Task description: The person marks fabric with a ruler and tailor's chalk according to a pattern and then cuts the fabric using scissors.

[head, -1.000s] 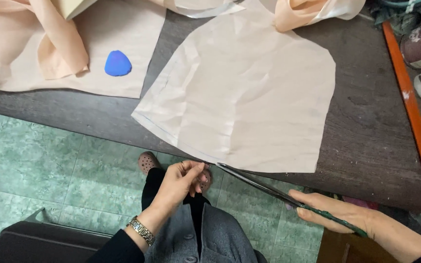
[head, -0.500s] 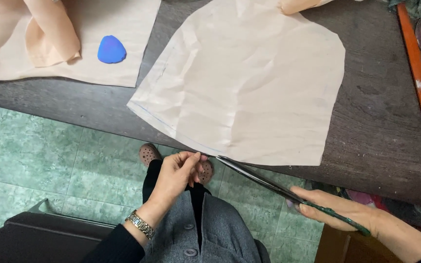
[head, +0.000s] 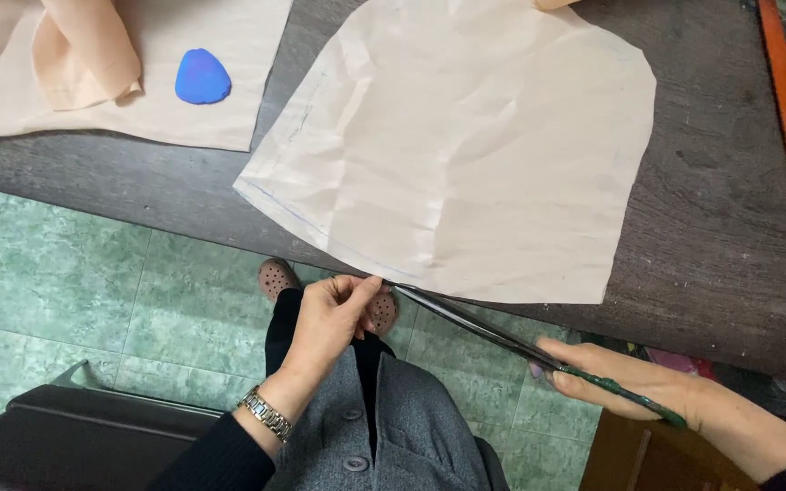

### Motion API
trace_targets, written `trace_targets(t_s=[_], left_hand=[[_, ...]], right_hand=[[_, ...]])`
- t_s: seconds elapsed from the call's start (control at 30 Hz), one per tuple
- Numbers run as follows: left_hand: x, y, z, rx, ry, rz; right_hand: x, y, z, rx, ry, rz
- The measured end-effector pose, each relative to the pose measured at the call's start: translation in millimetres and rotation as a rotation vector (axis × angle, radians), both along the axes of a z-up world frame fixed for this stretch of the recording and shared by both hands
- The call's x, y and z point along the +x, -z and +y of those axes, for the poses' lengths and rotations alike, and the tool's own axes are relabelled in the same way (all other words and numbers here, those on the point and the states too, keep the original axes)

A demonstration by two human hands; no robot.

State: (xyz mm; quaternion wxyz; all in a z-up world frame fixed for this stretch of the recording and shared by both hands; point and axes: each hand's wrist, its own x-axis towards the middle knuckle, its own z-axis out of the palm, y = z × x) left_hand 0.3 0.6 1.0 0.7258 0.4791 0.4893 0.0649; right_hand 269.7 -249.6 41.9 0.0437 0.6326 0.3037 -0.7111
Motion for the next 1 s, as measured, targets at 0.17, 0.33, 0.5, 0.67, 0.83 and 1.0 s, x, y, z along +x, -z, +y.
trace_targets(t_s=[0.17,0.33,0.5,0.67,0.83,1.0], left_hand=[[-0.5,-1.9,0.2,0.015,0.008,0.026],[-0.9,1.5,-1.1,0.01,-0.001,0.027],[0.1,-3.8,0.5,0.01,0.004,-0.002],[-0.3,2.4,-0.6,0.008,-0.005,-0.004],[0.1,1.8,-0.3,0.0,0.006,0.013],[-1.6,6.4,-1.9,-0.012,-0.011,-0.022]], right_hand=[[-1.5,-2.2,6.5,-0.019,0.027,0.026],[-2.5,-0.9,6.7,0.071,0.004,-0.018],[-3.4,-11.9,26.6,-0.08,0.038,-0.04],[-0.5,-8.6,40.5,-0.06,-0.022,-0.031],[-0.1,-8.0,52.4,-0.09,-0.088,-0.028],[-3.2,-15.4,67.5,-0.151,-0.252,-0.121]])
